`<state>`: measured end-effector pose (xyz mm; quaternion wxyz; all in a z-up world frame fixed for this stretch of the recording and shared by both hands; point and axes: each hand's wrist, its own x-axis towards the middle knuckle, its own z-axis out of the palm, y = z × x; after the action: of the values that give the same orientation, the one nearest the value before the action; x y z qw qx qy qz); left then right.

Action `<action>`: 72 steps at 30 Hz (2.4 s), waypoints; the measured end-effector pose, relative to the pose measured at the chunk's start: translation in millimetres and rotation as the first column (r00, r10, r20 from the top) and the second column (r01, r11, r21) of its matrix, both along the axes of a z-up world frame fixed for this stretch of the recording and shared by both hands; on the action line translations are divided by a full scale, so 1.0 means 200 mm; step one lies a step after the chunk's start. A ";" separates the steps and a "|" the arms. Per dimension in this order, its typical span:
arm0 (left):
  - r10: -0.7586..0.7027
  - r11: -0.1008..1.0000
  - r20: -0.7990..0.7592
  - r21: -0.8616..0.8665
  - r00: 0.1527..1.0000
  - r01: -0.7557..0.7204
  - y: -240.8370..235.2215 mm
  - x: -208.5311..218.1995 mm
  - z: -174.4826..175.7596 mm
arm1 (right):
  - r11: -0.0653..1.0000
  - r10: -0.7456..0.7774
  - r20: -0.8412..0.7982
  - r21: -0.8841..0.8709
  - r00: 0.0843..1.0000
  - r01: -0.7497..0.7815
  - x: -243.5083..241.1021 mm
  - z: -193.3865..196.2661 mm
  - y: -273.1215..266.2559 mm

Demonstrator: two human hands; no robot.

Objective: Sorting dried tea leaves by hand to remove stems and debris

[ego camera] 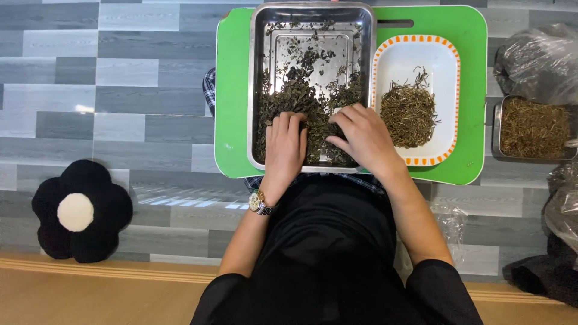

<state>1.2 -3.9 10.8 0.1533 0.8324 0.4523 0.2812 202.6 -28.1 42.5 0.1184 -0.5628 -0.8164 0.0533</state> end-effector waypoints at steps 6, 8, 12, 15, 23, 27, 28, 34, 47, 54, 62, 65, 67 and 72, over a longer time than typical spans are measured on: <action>0.021 0.999 0.016 0.031 1.000 -0.022 0.00 0.00 0.01 | 0.995 0.035 -0.028 0.100 0.999 -0.032 0.03 -0.01 0.07; 0.016 1.000 0.022 0.026 1.000 -0.017 0.00 0.01 0.00 | 0.998 0.040 -0.005 0.044 0.999 -0.040 -0.01 0.00 0.10; 0.006 0.999 0.003 0.040 1.000 -0.006 0.01 0.00 -0.02 | 0.992 0.101 0.023 -0.080 0.995 -0.099 -0.09 0.05 0.12; 0.005 0.999 -0.008 0.050 1.000 -0.005 0.01 0.00 -0.04 | 0.994 0.111 -0.002 -0.022 0.994 -0.111 -0.07 -0.03 0.13; 0.004 0.999 0.011 0.051 1.000 -0.005 0.01 0.00 -0.02 | 0.999 0.024 0.023 0.046 0.999 -0.025 0.03 -0.02 0.13; -0.005 0.999 0.020 0.053 1.000 0.004 0.01 0.00 -0.03 | 0.997 0.045 0.025 0.068 0.999 -0.046 0.04 -0.02 0.13; -0.006 0.999 0.020 0.054 1.000 0.005 0.01 0.00 -0.04 | 0.997 0.043 0.025 0.068 0.999 -0.045 0.01 -0.03 0.12; -0.016 0.998 0.023 0.056 1.000 0.015 0.01 0.00 -0.02 | 0.988 0.153 0.035 -0.015 0.988 -0.153 -0.11 -0.11 0.12; 0.000 0.998 0.013 0.057 1.000 -0.001 0.00 0.00 -0.01 | 0.980 0.078 -0.018 0.187 0.997 -0.073 -0.05 -0.09 0.09; -0.066 0.984 -0.133 -0.170 0.989 0.043 -0.02 -0.06 0.21 | 0.996 -0.006 -0.156 0.082 0.988 0.019 -0.10 0.01 -0.06; -0.003 0.972 -0.468 -0.208 0.884 -0.107 -0.04 -0.12 0.11 | 0.997 -0.061 -0.025 -0.038 0.998 0.060 -0.05 0.16 -0.17; 0.009 0.972 -0.519 -0.195 0.854 -0.129 -0.01 -0.09 0.05 | 0.994 -0.052 0.069 -0.091 0.996 0.058 -0.02 0.16 -0.16; 0.015 0.970 -0.537 -0.197 0.843 -0.143 0.00 -0.08 0.04 | 0.994 -0.033 0.110 -0.105 0.993 0.045 0.00 0.13 -0.13; -0.085 0.957 -0.497 -0.282 0.864 -0.068 0.04 -0.07 0.06 | 0.954 0.041 0.139 -0.299 0.989 0.003 -0.02 0.08 -0.07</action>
<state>-13.3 4.8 22.6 0.1515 0.8471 0.5092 -0.0158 197.6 -42.3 58.2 -0.0275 -0.5686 -0.8108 0.1362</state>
